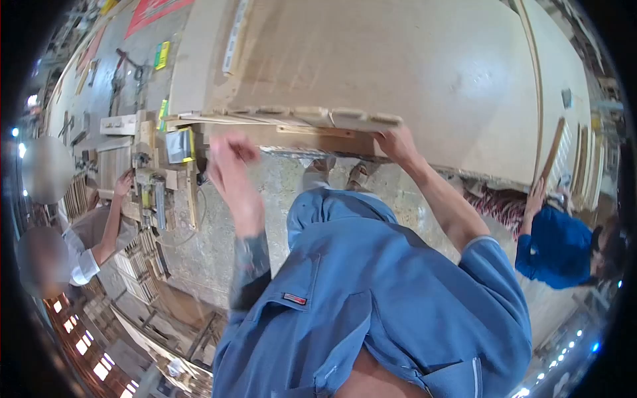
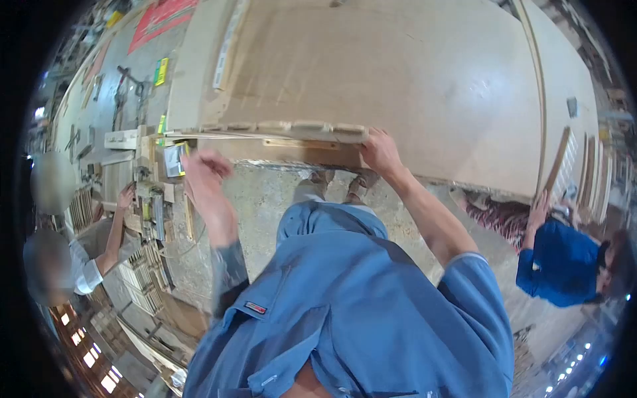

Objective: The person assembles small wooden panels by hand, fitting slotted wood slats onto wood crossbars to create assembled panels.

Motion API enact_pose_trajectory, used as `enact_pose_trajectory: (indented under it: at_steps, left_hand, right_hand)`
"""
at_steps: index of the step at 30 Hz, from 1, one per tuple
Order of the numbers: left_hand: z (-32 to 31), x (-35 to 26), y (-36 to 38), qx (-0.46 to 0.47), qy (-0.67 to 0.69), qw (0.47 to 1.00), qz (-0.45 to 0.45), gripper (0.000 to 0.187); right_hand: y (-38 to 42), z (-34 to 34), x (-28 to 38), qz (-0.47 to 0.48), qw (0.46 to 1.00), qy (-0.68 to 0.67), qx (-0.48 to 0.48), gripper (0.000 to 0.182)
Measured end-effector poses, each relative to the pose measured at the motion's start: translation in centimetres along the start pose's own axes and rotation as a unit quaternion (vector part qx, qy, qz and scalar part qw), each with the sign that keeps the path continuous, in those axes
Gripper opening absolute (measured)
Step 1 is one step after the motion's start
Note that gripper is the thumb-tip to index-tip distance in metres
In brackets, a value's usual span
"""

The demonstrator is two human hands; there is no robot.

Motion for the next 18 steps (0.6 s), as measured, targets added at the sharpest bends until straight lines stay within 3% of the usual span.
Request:
enact_pose_trajectory:
  at_steps: [2,4,5,6,7,9,10,12,13,14,16,18]
  left_hand:
    - [1.9,0.9,2.9,-0.004,0.216,0.950,0.226,0.081]
    - [3.9,1.6,4.4,0.039,0.319,0.899,0.298,0.097]
    - [4.8,1.9,4.2,0.026,0.326,0.900,0.288,0.097]
    - [5.4,2.1,4.0,0.041,0.404,0.864,0.297,0.092]
    - [6.0,2.5,3.6,0.058,0.480,0.822,0.302,0.087]
    - [6.7,6.0,2.6,0.001,0.437,0.786,0.437,0.084]
    - [6.9,8.2,2.5,-0.017,0.453,0.773,0.443,0.082]
    - [7.2,12.4,2.1,-0.010,0.473,0.763,0.441,0.082]
    - [7.3,13.5,1.3,0.011,0.476,0.766,0.432,0.083]
    - [7.1,13.3,0.2,-0.029,0.452,0.772,0.445,0.079]
    - [6.9,13.5,-2.1,-0.075,0.453,0.752,0.473,0.077]
    - [7.3,14.3,-4.5,-0.077,0.464,0.754,0.458,0.077]
  right_hand:
    - [-1.2,2.3,2.6,0.052,0.998,0.021,-0.015,0.028]
    - [-4.5,2.8,3.8,0.109,0.993,0.013,-0.043,0.029]
    - [-6.7,2.3,3.7,0.107,0.994,0.024,0.019,0.031]
    - [-8.8,1.6,4.0,0.103,0.991,0.037,0.083,0.033]
    - [-11.5,1.2,4.8,0.118,0.989,0.038,0.086,0.033]
    - [-18.7,0.0,6.6,0.040,0.975,0.027,0.215,0.036]
    - [-22.8,-1.6,8.0,0.062,0.975,0.030,0.213,0.036]
    - [-30.2,-6.6,10.3,-0.060,0.983,-0.139,0.102,0.042]
    - [-33.2,-10.3,11.5,-0.038,0.983,-0.145,0.105,0.042]
    - [-36.3,-14.0,12.1,-0.130,0.983,-0.123,0.044,0.043]
    - [-41.3,-16.9,15.8,-0.203,0.973,-0.106,-0.011,0.045]
    - [-44.2,-17.5,17.9,-0.201,0.979,-0.010,-0.029,0.045]
Point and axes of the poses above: each hand's wrist, its own y-axis away from the middle knuckle, its own z-axis out of the back of the hand, x = y × z, the point moved 2 cm from there along -y, towards the middle knuckle, and after that the axes turned 1 degree about -x, right-handed, at the moved point
